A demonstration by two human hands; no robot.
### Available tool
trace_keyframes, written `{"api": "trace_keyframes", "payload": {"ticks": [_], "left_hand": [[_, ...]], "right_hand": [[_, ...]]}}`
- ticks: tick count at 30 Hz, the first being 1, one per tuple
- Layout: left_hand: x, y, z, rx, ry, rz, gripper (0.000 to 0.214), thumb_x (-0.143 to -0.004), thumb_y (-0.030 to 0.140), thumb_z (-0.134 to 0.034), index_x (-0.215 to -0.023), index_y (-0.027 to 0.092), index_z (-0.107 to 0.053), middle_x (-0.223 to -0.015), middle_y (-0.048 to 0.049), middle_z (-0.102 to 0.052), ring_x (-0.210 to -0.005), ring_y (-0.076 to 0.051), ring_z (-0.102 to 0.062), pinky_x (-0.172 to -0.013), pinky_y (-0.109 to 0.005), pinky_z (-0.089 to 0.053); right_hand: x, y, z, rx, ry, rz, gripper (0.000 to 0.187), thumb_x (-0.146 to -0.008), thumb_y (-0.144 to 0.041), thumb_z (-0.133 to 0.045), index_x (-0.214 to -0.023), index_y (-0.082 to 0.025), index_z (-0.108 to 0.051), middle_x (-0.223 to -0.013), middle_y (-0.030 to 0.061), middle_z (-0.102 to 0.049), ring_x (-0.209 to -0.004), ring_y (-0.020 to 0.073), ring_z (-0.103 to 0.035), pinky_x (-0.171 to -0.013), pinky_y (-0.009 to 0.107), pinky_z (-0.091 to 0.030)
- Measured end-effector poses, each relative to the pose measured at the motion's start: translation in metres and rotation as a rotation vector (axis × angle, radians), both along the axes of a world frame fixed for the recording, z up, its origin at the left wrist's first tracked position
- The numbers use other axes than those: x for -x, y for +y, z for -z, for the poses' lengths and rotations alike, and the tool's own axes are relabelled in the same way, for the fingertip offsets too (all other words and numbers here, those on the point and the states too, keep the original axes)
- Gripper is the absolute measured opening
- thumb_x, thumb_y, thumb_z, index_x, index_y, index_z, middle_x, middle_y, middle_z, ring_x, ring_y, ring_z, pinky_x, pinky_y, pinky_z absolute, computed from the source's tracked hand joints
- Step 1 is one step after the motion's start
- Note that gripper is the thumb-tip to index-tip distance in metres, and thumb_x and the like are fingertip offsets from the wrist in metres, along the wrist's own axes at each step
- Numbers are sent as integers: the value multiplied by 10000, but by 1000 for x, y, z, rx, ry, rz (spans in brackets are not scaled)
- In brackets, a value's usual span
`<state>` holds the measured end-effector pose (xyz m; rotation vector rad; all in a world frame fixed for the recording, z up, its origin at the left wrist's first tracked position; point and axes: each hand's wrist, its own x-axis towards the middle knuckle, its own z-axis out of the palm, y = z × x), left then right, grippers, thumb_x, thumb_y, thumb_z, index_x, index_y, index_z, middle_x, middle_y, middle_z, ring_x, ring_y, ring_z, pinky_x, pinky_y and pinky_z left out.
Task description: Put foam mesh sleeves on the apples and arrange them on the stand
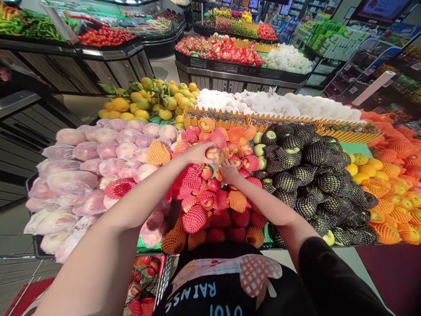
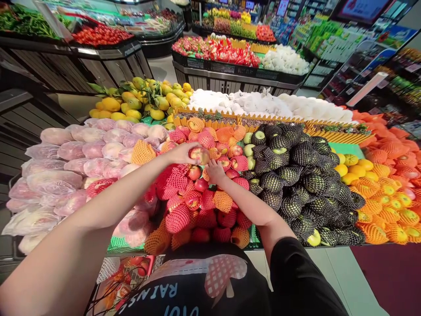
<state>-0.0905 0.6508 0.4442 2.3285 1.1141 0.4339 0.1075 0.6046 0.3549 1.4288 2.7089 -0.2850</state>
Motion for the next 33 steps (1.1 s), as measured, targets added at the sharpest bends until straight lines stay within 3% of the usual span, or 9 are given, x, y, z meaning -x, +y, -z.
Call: {"api": "trace_keyframes", "payload": {"ticks": [6,10,13,16,19,23,26,29,33], "left_hand": [[6,-9,-23,-14,-250,-86,649,-698,500,-725,-1200,112,-589,-1188,-140,-668,-1080,-300,-630,-975,-440,-485],[14,-13,-43,-54,-407,-235,657,-681,489,-735,-1202,129,-558,-1198,-122,-645,-1067,-284,-627,-955,-440,-504],[21,-30,-53,-114,-572,-411,586,-697,518,-713,-1127,150,-561,-1093,-84,-657,-990,-258,-638,-898,-417,-528],[19,-74,-55,-116,-615,-455,572,-689,510,-743,-1117,172,-569,-1077,-77,-669,-970,-257,-647,-869,-413,-537],[2,-137,-46,-62,-443,-269,621,-633,419,-830,-1173,218,-598,-1162,-84,-695,-1055,-296,-650,-934,-449,-523],[-19,-207,-22,-17,-233,-119,615,-719,411,-819,-1277,274,-598,-1324,-112,-663,-1255,-333,-578,-1083,-495,-441],[-9,-226,1,-134,-286,-336,527,-839,400,-721,-1327,282,-561,-1435,-123,-583,-1354,-312,-506,-1150,-497,-387],[19,-225,24,-336,-201,-781,553,-865,404,-676,-1353,194,-522,-1385,-183,-582,-1317,-345,-516,-1127,-538,-389],[52,-219,41,-200,32,-1122,414,-852,376,-631,-1162,103,-635,-1147,-218,-676,-1076,-404,-634,-925,-543,-505]], "right_hand": [[-5,0,0,48,-13,-32,1026,-467,-277,-926,-1397,-194,-502,-1512,190,-490,-1461,415,-343,-1219,593,-204],[-12,0,-25,215,66,13,1128,-473,-316,-940,-1467,-142,-434,-1562,245,-398,-1479,444,-311,-1190,619,-245],[-14,-18,-51,195,374,50,939,-640,-289,-858,-1467,-130,-444,-1535,234,-436,-1452,395,-368,-1186,588,-273],[-11,-58,-68,418,919,94,857,-742,-454,-770,-1481,-201,-419,-1412,154,-576,-1287,298,-563,-1083,499,-445],[-7,-110,-70,855,1372,112,846,-754,-682,-641,-1462,-272,-426,-1257,99,-668,-1059,266,-682,-875,451,-573],[-12,-173,-54,967,1627,461,638,-750,-569,-694,-1310,-300,-546,-1179,69,-695,-956,251,-703,-782,407,-593],[-31,-210,-42,1010,1535,643,597,-684,-567,-701,-1209,-301,-603,-1068,67,-721,-876,275,-717,-719,429,-592],[-54,-241,-35,1067,1445,673,619,-675,-690,-608,-1188,-344,-613,-1062,91,-730,-851,321,-726,-666,468,-571],[-70,-265,-30,1003,1413,765,551,-644,-599,-711,-1129,-394,-548,-1138,65,-722,-901,347,-728,-701,502,-563]]}}
